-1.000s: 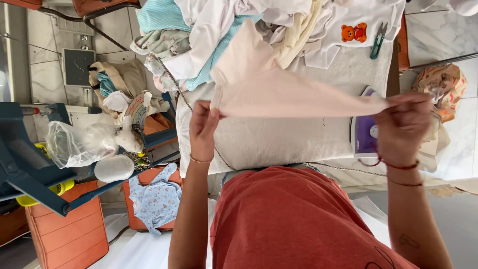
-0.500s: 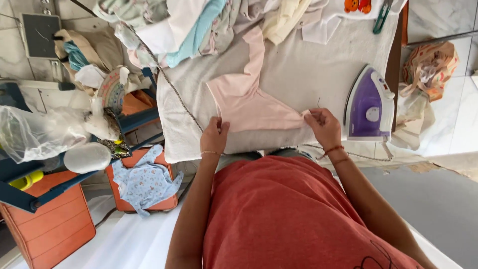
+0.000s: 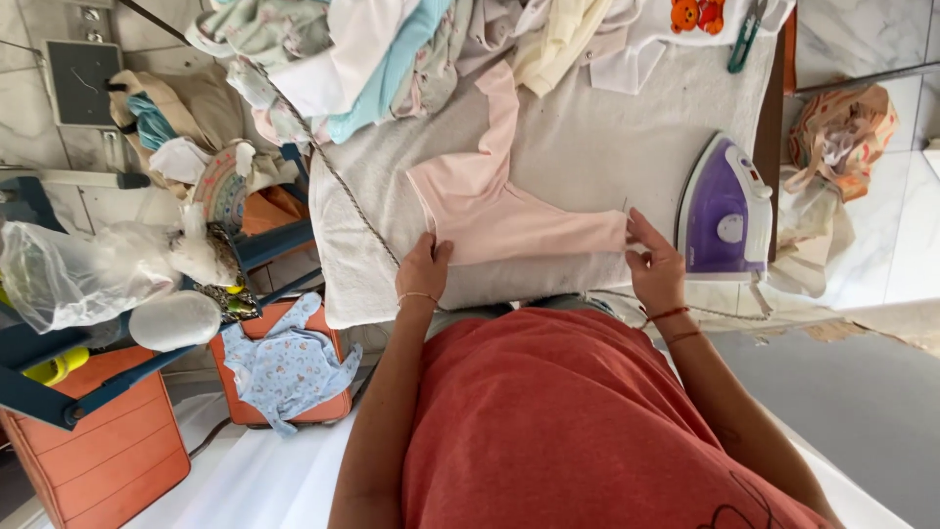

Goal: Ironing various baby clothes on a pressing table using a steam iron

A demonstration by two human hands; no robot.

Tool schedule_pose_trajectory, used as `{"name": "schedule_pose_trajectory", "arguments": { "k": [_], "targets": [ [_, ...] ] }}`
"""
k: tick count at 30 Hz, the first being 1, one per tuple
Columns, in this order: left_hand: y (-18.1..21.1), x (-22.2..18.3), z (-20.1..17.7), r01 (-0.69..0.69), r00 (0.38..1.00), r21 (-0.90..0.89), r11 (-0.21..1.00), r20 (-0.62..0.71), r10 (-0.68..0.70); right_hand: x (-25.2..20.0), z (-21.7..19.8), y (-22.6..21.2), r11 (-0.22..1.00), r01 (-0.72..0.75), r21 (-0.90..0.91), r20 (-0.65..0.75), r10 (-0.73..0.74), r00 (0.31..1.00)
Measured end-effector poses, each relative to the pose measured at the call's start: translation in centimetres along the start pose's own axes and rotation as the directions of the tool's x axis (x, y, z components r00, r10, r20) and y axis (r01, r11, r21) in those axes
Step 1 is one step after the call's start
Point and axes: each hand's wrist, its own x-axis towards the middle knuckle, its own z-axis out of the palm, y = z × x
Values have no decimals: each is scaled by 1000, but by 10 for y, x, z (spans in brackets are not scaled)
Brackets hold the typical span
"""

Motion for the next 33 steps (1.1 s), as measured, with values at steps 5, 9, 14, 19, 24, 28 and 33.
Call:
{"name": "schedule_pose_trajectory", "arguments": {
  "k": [5, 9, 14, 19, 24, 28, 33],
  "targets": [
    [-10, 11, 6, 7, 1000, 12, 1000, 16, -7, 10, 1, 25, 996, -85, -18, -157, 81, 984],
    [-9, 13, 7, 6, 999, 25, 1000, 34, -6, 23, 6, 22, 984, 37, -173, 33, -32, 999],
    [-12, 15, 6, 3, 1000, 4, 1000, 25, -3, 37, 11, 41, 911, 235, -339, 188, -179, 966],
    [-10, 11, 5, -1, 1000, -2, 1000, 15, 1, 28, 5, 40, 938, 107, -331, 26, -104, 994],
    [-17, 16, 9, 27, 999, 9, 1000, 24, -27, 12, 6, 32, 959, 35, -281, -81, -60, 995],
    [-9, 11, 3, 44, 998, 33, 998, 43, -46, 7, 9, 23, 936, -255, -241, 52, 275, 960],
    [-5, 9, 7, 50, 999, 89, 995, -5, -50, 6, 11, 30, 991, -123, -52, 84, 128, 988]
  ]
}}
